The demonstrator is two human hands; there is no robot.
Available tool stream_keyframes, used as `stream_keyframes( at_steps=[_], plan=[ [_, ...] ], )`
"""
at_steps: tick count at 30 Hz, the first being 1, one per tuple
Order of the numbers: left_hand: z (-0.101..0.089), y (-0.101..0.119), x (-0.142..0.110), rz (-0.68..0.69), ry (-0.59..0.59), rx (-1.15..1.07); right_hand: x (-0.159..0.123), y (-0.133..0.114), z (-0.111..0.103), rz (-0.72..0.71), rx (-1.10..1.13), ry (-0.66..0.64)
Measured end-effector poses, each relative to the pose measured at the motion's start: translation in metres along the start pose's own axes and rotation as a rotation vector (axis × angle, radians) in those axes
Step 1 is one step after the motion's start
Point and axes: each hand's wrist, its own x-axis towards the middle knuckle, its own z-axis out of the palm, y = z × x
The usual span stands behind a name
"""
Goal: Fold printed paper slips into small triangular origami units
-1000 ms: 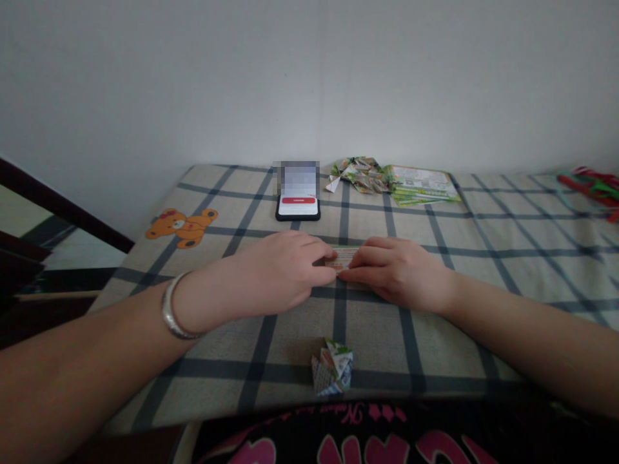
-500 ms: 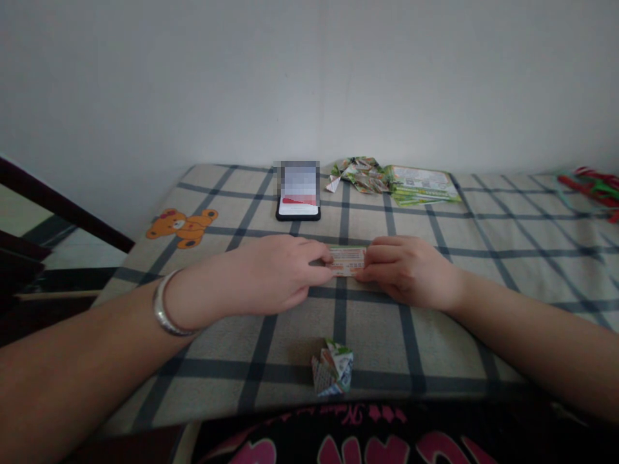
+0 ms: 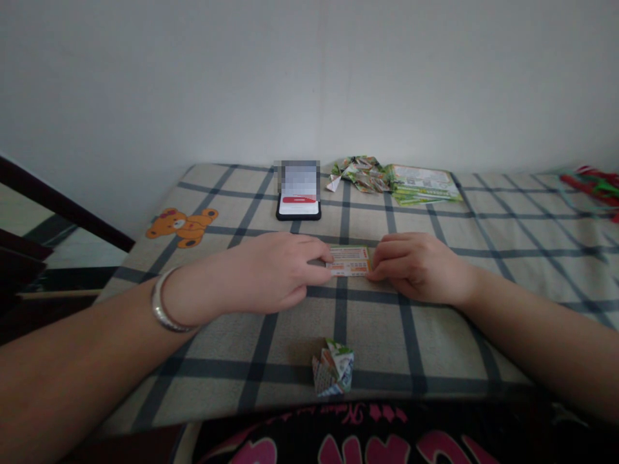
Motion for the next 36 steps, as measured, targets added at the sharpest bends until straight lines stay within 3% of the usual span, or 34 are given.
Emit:
stream_keyframes(
  at_steps=[13, 22, 26, 30, 36],
  plan=[
    [0.009, -0.009, 0.002, -0.009, 0.051, -0.142, 0.0, 0.007, 0.005, 0.045, 0.193, 0.112],
    [0.024, -0.004, 0.006, -0.188, 0.202, -0.269, 0.01, 0.001, 0.009, 0.22, 0.015, 0.159],
    [0.028, -0.001, 0.006, -0.28, 0.263, -0.225, 0.011, 0.002, 0.01, 0.222, -0.041, 0.119],
    [0.03, 0.0, 0.006, -0.337, 0.252, -0.164, 0.011, 0.002, 0.011, 0.218, -0.046, 0.113],
    [0.027, 0.001, 0.008, -0.378, 0.221, -0.258, 0.012, 0.001, 0.01, 0.218, -0.06, 0.115]
  ],
)
